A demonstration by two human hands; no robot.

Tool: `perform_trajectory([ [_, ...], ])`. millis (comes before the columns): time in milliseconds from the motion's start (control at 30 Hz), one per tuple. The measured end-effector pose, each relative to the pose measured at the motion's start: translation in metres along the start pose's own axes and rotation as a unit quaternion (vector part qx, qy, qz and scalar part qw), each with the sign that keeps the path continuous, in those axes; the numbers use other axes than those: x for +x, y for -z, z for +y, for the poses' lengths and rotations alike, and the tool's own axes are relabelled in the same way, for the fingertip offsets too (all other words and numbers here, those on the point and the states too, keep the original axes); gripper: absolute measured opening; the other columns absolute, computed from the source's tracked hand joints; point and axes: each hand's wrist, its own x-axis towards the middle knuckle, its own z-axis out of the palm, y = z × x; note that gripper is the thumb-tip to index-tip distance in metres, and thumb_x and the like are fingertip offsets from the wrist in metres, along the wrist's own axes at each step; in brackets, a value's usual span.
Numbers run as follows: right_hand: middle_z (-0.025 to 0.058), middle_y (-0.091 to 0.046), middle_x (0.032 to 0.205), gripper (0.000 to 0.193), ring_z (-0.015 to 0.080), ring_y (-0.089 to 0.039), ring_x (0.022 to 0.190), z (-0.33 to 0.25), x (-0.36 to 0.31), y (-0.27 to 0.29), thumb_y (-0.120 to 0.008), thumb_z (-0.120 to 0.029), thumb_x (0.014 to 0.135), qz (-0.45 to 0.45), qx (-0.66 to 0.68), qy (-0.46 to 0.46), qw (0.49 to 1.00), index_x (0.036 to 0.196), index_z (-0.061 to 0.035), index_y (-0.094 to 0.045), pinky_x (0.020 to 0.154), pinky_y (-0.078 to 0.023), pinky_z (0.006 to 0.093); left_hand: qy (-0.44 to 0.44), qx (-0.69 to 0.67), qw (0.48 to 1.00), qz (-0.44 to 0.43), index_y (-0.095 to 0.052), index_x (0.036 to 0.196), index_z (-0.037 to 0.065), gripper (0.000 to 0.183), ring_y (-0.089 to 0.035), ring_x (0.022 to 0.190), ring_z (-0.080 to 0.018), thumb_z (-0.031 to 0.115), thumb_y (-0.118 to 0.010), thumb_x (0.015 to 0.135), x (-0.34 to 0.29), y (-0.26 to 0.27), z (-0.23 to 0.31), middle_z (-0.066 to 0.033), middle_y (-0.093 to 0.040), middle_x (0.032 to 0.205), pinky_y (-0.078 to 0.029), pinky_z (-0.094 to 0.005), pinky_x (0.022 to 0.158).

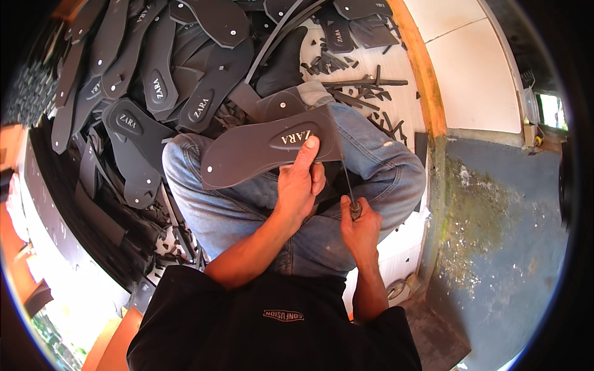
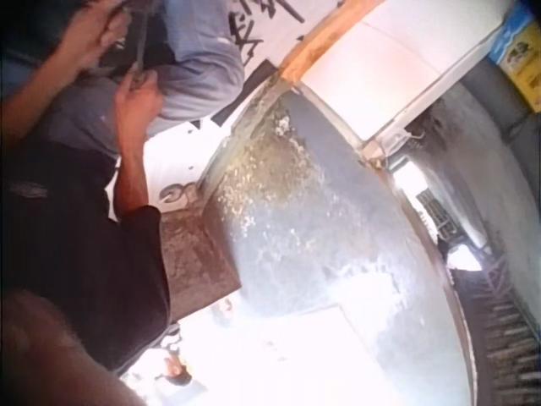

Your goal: The person cuts out shoe insoles from a large sheet of material using a knife while sitting on the floor.

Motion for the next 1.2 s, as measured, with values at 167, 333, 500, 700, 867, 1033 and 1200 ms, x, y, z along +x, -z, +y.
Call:
perform_trajectory([
  [167, 0.0182, -0.050, 0.051, 0.033, 0.0384, -0.053, 0.048, -0.001, 0.001, -0.003, -0.063, -0.019, 0.084, -0.001, -0.005, 0.002, 1.000, 0.061, -0.0019, -0.047, 0.046, -0.038, 0.0437, -0.008, -0.014, 1.000, 0.007, -0.052, 0.084, 0.013, 0.023, -0.035, 0.042, -0.0071, 0.031, -0.064, 0.087, 0.002, 0.002, -0.001, 0.0017, -0.042, 0.056, -0.027, -0.0211, 0.037],
  [333, 0.0205, -0.051, 0.052, 0.028, 0.0410, -0.054, 0.052, -0.009, 0.002, -0.013, -0.061, -0.016, 0.083, -0.020, 0.002, -0.033, 0.999, 0.062, -0.0011, -0.049, 0.048, -0.039, 0.0453, -0.019, 0.015, 0.999, -0.048, -0.053, 0.079, 0.011, 0.022, -0.034, 0.039, -0.0073, 0.029, -0.063, 0.088, 0.001, 0.017, -0.002, 0.0021, -0.041, 0.051, -0.025, -0.0216, 0.037],
  [500, 0.0227, -0.053, 0.055, 0.027, 0.0438, -0.054, 0.056, -0.015, 0.013, -0.019, -0.060, -0.015, 0.083, -0.031, -0.005, -0.018, 0.999, 0.062, -0.0003, -0.050, 0.053, -0.040, 0.0484, -0.037, 0.022, 0.997, -0.071, -0.053, 0.077, 0.010, 0.022, -0.030, 0.035, -0.0073, 0.026, -0.062, 0.088, -0.002, 0.029, -0.008, 0.0022, -0.040, 0.047, -0.024, -0.0222, 0.037],
  [700, 0.0246, -0.055, 0.059, 0.025, 0.0447, -0.056, 0.063, -0.024, 0.029, -0.019, -0.059, -0.014, 0.082, -0.026, -0.003, 0.029, 0.999, 0.064, 0.0011, -0.052, 0.056, -0.042, 0.0488, -0.013, 0.031, 0.997, -0.073, -0.052, 0.079, 0.010, 0.019, -0.031, 0.035, -0.0066, 0.024, -0.061, 0.089, -0.008, 0.037, -0.010, 0.0024, -0.041, 0.048, -0.022, -0.0218, 0.036],
  [867, 0.0187, -0.058, 0.059, 0.025, 0.0364, -0.059, 0.059, -0.029, 0.072, -0.027, -0.061, -0.018, 0.082, -0.032, 0.023, 0.108, 0.993, 0.069, 0.0032, -0.056, 0.055, -0.043, 0.0432, 0.001, 0.074, 0.992, -0.106, -0.055, 0.091, 0.007, 0.016, -0.033, 0.037, -0.0043, 0.021, -0.062, 0.086, -0.033, 0.058, -0.021, 0.0020, -0.048, 0.056, -0.023, -0.0203, 0.035],
  [1033, -0.0027, -0.049, 0.054, 0.029, 0.0051, -0.042, 0.044, -0.035, 0.063, -0.008, -0.064, -0.028, 0.086, -0.198, 0.388, -0.147, 0.888, 0.072, -0.0024, -0.059, 0.039, -0.030, 0.0230, 0.040, 0.096, 0.991, -0.088, -0.054, 0.103, 0.006, 0.028, -0.038, 0.041, -0.0024, 0.018, -0.068, 0.083, -0.049, 0.071, -0.022, 0.0006, -0.058, 0.077, -0.024, -0.0181, 0.032],
  [1200, -0.0032, -0.050, 0.056, 0.022, 0.0050, -0.044, 0.046, -0.016, 0.027, 0.006, -0.070, -0.023, 0.082, -0.278, 0.337, -0.100, 0.894, 0.079, -0.0024, -0.061, 0.040, -0.031, 0.0224, -0.003, -0.022, 0.999, 0.050, -0.054, 0.107, 0.008, 0.028, -0.059, 0.080, -0.0158, 0.029, -0.058, 0.089, -0.051, 0.090, 0.007, -0.0066, -0.059, 0.097, -0.050, -0.0302, 0.061],
])
